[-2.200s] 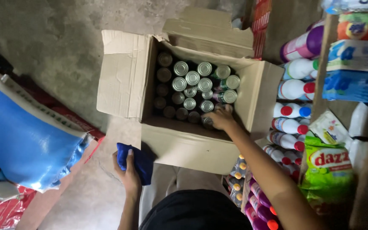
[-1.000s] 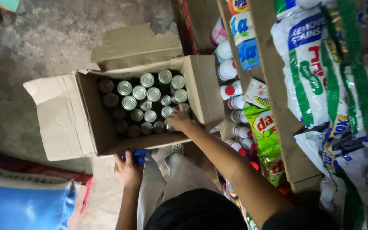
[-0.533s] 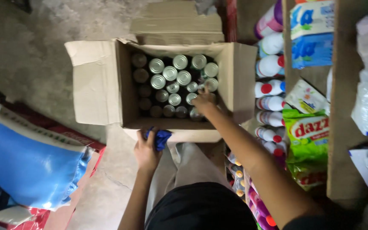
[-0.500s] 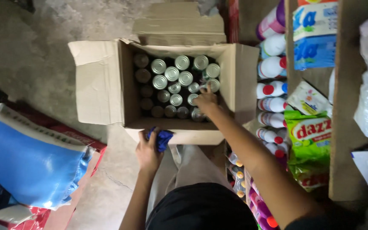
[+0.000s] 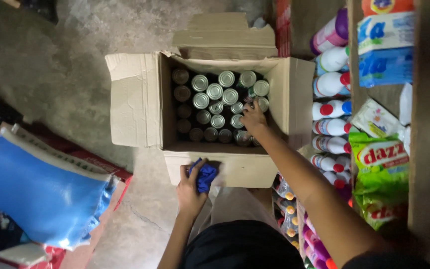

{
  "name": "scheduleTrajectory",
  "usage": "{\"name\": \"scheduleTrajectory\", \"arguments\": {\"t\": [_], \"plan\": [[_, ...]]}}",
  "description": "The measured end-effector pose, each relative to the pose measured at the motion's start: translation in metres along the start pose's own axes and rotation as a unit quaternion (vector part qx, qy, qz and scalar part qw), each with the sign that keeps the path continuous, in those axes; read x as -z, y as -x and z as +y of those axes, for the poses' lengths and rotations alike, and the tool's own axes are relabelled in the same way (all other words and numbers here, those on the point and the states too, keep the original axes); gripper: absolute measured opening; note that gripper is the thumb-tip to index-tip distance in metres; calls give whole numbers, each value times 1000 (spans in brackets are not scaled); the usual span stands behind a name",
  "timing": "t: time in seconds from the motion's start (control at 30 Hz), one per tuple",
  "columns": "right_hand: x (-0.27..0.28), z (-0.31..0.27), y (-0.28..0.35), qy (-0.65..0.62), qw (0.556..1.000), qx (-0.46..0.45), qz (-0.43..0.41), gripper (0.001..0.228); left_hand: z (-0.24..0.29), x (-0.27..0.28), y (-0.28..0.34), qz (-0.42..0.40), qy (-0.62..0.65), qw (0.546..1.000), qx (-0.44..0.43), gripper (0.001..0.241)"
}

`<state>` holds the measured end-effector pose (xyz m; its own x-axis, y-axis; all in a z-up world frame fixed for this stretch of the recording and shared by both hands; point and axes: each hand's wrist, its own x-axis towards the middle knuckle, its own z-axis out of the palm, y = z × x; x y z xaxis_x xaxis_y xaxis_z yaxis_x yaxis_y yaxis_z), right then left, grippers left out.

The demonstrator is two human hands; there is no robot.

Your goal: Wiping canned goods with a blue cloth and arranging them onto grocery store shelves from a cardboard box.

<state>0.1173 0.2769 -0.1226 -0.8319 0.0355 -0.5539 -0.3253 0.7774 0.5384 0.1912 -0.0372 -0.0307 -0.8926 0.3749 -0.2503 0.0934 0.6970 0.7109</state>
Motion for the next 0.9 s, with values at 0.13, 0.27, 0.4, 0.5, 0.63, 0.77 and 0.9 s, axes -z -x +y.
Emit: {"name": "scheduleTrajectory", "arguments": {"t": [0.13,0.27,0.4,0.5,0.63,0.77,0.9], "plan": [[-49,-7,-27,-411,911,-24,25,50,-24,8,-7,4,58,998,-28,64],[16,28,20,-366,924,-85,72,61,-5,54,-42,-22,220,968,-115,30],[89,61,89,-450,864,-190,124,55,-20,76,-111,-87,338,934,-72,64],[151,110,163,-524,759,-202,330,51,79,129,-154,-130,475,858,-146,41],[250,132,274,-602,623,-227,444,45,189,162,-174,-102,500,831,-220,59],[337,117,382,-744,436,-253,438,70,339,218,-73,-90,550,684,-471,41],[357,79,441,-753,244,-378,480,79,386,190,31,-137,550,591,-573,55]]}}
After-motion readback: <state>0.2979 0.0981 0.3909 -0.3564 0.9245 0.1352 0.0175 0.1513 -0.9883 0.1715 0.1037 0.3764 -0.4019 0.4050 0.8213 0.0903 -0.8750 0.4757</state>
